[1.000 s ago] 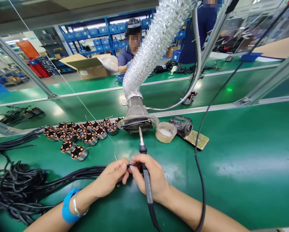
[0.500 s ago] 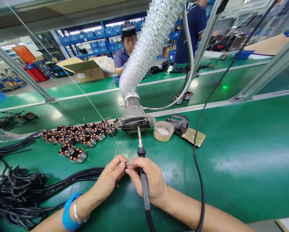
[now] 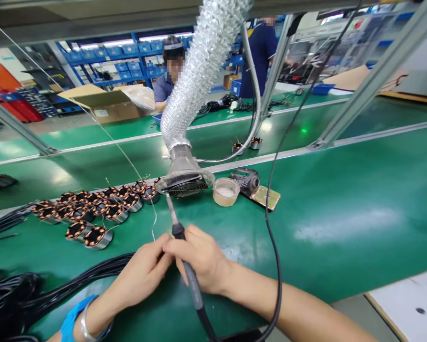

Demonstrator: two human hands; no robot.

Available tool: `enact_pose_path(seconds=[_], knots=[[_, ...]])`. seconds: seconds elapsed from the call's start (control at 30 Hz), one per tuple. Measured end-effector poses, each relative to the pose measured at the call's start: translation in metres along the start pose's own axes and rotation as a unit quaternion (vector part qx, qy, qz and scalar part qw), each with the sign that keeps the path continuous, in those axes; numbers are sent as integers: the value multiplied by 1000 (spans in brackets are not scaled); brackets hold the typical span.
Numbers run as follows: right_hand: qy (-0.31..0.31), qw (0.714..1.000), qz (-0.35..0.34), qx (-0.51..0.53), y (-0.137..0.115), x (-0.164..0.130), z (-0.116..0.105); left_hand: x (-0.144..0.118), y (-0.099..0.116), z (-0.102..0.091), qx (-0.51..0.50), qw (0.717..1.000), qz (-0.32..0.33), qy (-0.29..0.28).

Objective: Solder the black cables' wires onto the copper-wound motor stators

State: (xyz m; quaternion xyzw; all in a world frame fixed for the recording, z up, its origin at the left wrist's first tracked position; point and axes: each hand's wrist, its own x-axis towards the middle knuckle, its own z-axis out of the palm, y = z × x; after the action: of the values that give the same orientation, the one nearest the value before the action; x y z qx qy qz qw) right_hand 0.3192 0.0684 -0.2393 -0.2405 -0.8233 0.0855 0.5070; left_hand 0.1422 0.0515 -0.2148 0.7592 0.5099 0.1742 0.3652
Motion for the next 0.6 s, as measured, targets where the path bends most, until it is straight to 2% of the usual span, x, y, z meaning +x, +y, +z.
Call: enact_pose_path(seconds=[0.1,0.2,0.6], knots=[[0,997,72,34,4,1,-11,3,2,-5,-5,1000,10,1],[-18,993,95,62,8,2,-17,6,0,-8,-24,1000,12,2],[-16,998,46,41,17,-9,-12,10,-9,-1,-150,988,-20,-19]])
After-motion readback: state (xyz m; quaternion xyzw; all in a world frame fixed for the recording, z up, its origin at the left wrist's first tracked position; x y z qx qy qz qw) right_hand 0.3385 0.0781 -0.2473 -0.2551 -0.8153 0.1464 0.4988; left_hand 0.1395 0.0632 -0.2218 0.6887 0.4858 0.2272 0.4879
